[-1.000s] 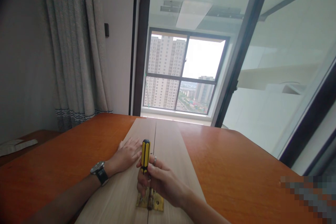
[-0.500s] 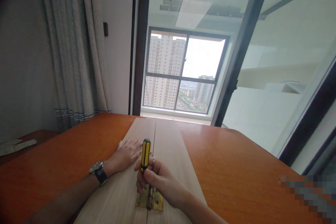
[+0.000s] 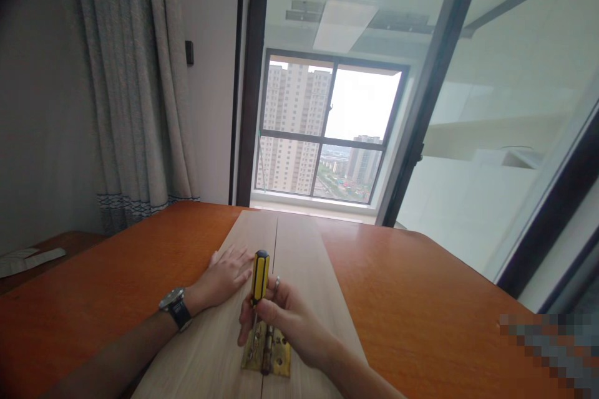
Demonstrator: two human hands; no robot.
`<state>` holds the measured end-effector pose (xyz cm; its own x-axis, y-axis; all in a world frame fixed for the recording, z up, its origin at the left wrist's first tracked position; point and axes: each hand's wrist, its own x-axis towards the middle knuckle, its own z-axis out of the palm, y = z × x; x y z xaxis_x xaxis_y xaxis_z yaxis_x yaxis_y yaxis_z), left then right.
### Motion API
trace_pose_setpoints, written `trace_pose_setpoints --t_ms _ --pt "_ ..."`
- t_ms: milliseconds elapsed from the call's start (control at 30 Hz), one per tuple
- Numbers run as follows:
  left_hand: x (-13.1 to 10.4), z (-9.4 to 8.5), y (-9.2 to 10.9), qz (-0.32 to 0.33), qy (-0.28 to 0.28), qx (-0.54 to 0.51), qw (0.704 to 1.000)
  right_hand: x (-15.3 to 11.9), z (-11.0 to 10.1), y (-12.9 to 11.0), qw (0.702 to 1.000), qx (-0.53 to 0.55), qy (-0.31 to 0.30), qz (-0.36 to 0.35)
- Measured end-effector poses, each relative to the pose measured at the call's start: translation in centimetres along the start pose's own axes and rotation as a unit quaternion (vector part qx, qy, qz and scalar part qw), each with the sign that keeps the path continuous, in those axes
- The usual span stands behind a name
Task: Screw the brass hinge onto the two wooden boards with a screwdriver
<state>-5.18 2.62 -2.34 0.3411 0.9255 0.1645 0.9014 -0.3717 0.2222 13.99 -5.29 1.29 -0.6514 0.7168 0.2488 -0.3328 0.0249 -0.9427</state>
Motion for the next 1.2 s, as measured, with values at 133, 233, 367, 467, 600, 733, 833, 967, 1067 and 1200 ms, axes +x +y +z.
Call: trace_pose_setpoints --t_ms 133,233,367,467,600,733,833,967,1067,1200 --pt "0.05 0.06 -0.08 0.002 -0.001 0.003 1.0 -0.07 -0.09 0.17 1.0 -0.011 0.001 -0.012" --pt "0.03 -0.01 -0.04 0.005 0.002 0.002 1.0 -0.1 -0.19 0.32 1.0 -0.007 0.001 -0.014" --pt "-0.01 -0.08 0.03 0.005 -0.001 0.004 1.0 -0.19 -0.33 0.43 1.0 0.007 -0.001 -0.017" --pt "-0.02 -0.01 0.01 0.005 0.003 0.002 1.0 -0.32 -0.47 0.54 1.0 0.008 -0.002 -0.014" --pt "0.0 0.1 -0.05 0.008 0.014 -0.002 1.0 -0.47 -0.63 0.74 1.0 -0.005 0.003 -0.013" --pt "-0.02 0.05 -0.03 0.008 0.013 -0.002 1.0 -0.54 -0.64 0.83 1.0 -0.001 0.011 0.0" --pt "-0.04 -0.03 0.03 0.006 0.009 -0.003 1.0 -0.46 -0.6 0.8 1.0 0.009 0.02 -0.001" --pt "-0.04 -0.09 0.08 0.006 0.004 0.001 1.0 -0.34 -0.53 0.61 0.999 0.028 0.021 -0.009" --pt "-0.01 -0.08 0.08 0.002 0.002 0.0 1.0 -0.35 -0.43 0.44 0.999 0.043 0.02 -0.011" --pt "-0.04 -0.07 0.05 0.002 0.005 -0.006 1.0 -0.39 -0.28 0.39 0.999 0.039 0.016 -0.008"
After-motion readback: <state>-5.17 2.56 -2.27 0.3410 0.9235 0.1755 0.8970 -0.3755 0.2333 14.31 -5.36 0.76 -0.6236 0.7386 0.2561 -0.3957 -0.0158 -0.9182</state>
